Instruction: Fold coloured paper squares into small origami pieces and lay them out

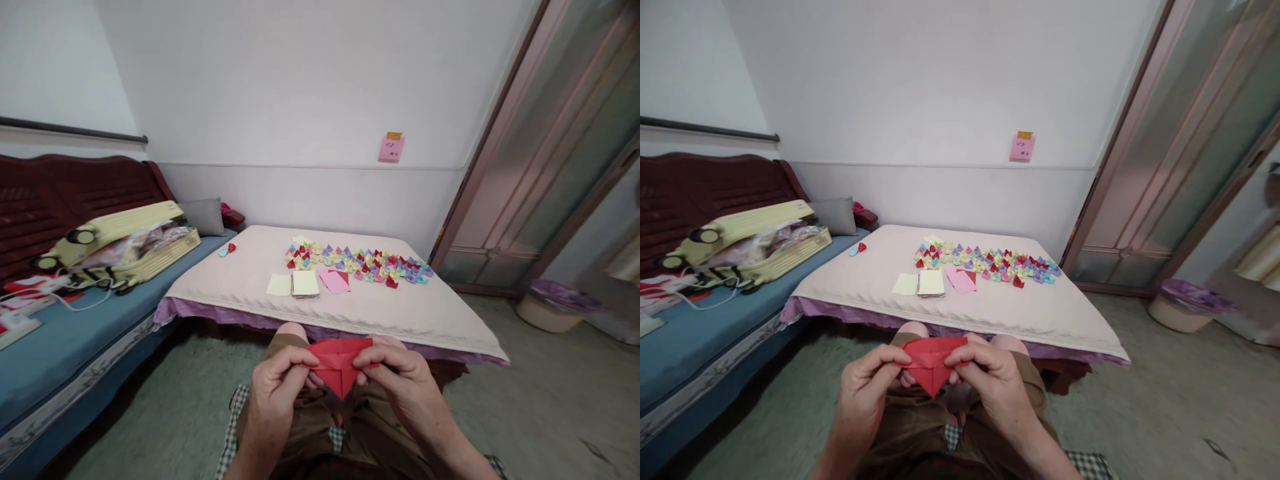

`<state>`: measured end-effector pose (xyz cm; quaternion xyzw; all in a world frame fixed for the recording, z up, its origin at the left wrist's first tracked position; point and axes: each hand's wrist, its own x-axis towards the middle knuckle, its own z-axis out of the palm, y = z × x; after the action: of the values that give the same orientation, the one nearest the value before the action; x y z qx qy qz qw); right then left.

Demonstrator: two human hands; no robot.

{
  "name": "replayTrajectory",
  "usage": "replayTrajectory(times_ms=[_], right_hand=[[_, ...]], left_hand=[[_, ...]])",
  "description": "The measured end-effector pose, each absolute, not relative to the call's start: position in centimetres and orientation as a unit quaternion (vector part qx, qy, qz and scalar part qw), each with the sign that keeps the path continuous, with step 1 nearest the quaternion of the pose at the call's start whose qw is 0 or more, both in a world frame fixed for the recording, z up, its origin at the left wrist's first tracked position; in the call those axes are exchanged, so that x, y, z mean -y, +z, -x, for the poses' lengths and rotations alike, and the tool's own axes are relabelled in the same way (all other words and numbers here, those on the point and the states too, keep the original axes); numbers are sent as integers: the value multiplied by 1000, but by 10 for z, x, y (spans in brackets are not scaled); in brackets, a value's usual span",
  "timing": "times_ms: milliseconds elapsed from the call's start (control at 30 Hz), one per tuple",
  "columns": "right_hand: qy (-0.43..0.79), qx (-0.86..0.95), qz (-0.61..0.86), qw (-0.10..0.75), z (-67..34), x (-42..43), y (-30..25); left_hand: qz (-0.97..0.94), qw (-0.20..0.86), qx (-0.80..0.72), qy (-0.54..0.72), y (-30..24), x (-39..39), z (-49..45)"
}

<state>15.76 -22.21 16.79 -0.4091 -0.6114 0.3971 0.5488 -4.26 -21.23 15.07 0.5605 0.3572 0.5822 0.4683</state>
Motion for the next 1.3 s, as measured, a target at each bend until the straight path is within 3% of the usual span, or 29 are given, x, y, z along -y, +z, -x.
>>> replayTrajectory(times_ms=[200,400,567,733,1033,1300], right_hand=[[310,675,428,514,-154,225,180],[275,647,453,548,-145,225,179],[275,620,450,581,-142,226,176],[268,635,468,553,-148,226,175],[159,691,454,540,-152,224,179],[237,666,461,537,-156,219,179]], left_hand=[[-563,392,-427,589,147,212,38],[-540,362,-452,611,147,212,31],[-549,382,-436,602,144,211,31],[-521,407,-452,599,137,209,32],[-582,283,-493,581,146,216,28],[-652,241,-443,566,157,213,33]])
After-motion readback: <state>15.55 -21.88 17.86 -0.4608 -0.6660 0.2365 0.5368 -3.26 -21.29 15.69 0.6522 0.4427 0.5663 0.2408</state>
